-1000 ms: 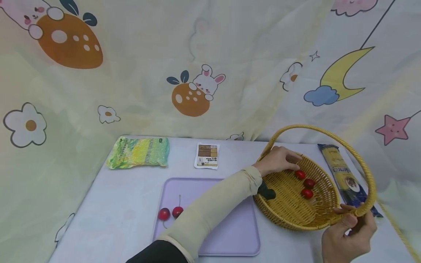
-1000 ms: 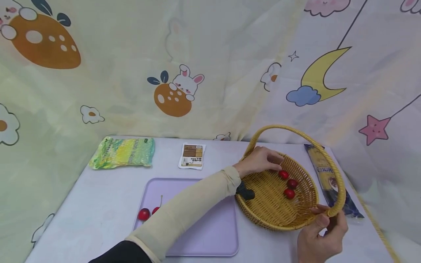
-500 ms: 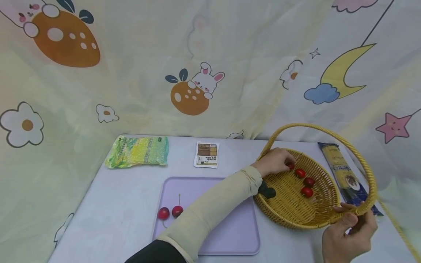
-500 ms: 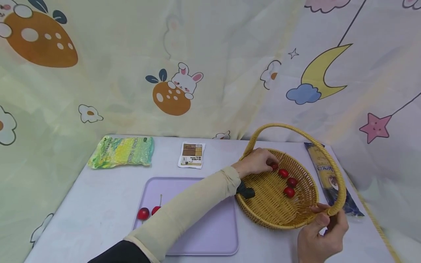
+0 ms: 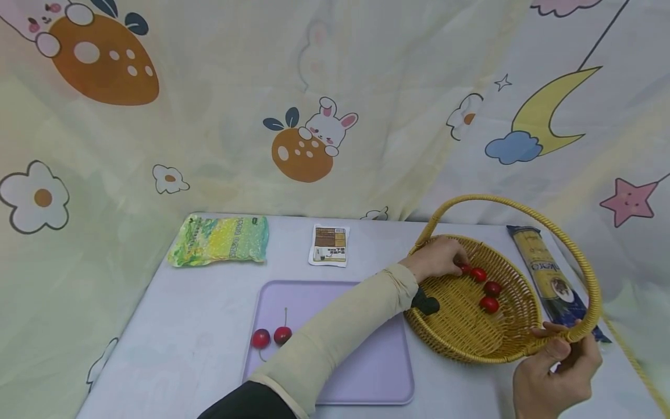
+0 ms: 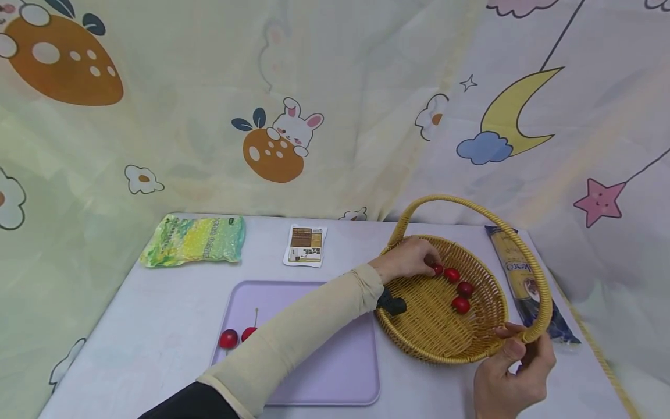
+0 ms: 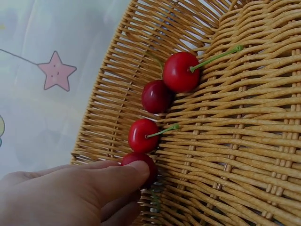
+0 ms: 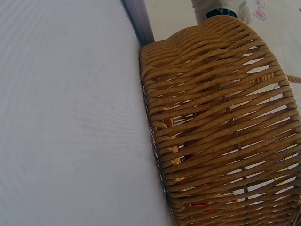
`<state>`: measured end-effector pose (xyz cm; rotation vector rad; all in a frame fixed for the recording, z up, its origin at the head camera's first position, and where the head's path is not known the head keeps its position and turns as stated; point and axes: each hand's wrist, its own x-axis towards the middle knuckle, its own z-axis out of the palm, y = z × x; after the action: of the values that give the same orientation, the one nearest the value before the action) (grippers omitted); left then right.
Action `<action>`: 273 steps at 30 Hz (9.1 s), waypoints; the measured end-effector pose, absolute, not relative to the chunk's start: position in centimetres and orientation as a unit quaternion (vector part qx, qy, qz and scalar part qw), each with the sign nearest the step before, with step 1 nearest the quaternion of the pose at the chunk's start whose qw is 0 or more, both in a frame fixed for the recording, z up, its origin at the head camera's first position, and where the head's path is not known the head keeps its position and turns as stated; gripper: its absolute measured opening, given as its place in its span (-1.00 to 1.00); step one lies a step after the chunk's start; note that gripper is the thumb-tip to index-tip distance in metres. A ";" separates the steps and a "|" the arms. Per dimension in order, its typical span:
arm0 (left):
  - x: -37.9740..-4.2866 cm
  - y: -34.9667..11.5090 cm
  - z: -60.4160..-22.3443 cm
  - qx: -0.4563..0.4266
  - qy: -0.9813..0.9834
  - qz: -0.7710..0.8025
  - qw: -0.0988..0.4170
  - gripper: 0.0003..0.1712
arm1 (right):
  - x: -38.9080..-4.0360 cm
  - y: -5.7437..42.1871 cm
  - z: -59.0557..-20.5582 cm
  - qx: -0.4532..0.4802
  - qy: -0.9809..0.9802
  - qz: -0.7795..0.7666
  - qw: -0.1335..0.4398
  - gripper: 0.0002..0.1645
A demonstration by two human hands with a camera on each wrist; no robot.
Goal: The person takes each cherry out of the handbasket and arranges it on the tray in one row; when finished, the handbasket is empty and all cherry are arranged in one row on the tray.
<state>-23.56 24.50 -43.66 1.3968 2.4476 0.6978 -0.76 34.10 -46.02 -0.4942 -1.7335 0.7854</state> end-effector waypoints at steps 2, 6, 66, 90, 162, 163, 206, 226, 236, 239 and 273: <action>-23.6 24.5 -43.7 0.480 0.834 0.241 0.126 -0.74 | -0.8 34.0 -46.0 -0.211 -0.731 0.334 0.556 -0.53; -23.4 24.6 -43.5 0.491 0.825 0.242 0.142 -0.69 | -0.7 34.0 -45.8 -0.211 -0.730 0.333 0.558 -0.53; -13.6 -6.1 -41.5 0.265 0.851 0.443 0.095 -0.78 | 0.8 33.1 -45.2 -0.322 -0.773 0.285 0.466 -0.51; -12.1 -8.3 -44.8 0.287 0.886 0.353 0.090 -0.83 | 0.6 33.3 -45.5 -0.315 -0.776 0.283 0.468 -0.51; -19.8 20.3 -40.0 0.401 0.743 0.490 0.217 -0.51 | 0.2 33.7 -46.0 -0.268 -0.727 0.333 0.537 -0.56; -19.8 20.6 -39.9 0.403 0.743 0.487 0.219 -0.51 | 0.2 33.6 -46.0 -0.270 -0.726 0.334 0.537 -0.56; -22.2 25.8 -43.7 0.470 0.821 0.274 0.174 -0.50 | -0.4 34.0 -46.2 -0.233 -0.737 0.329 0.542 -0.54; -22.1 25.8 -43.7 0.508 0.813 0.215 0.185 -0.47 | -0.2 34.1 -46.5 -0.237 -0.740 0.327 0.539 -0.53; -22.2 25.7 -43.8 0.520 0.800 0.237 0.181 -0.59 | -0.3 34.1 -46.4 -0.239 -0.738 0.326 0.540 -0.54; -22.1 25.8 -43.9 0.528 0.796 0.231 0.184 -0.52 | -0.3 34.0 -46.3 -0.239 -0.736 0.329 0.542 -0.54; -21.5 22.9 -41.7 0.481 0.794 0.330 0.171 -0.70 | -0.6 32.6 -45.5 -0.222 -0.725 0.346 0.553 -0.54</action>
<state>-21.47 22.93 -41.73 1.3664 2.2539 0.9372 -0.59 32.60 -45.52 -0.5241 -1.7150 0.8170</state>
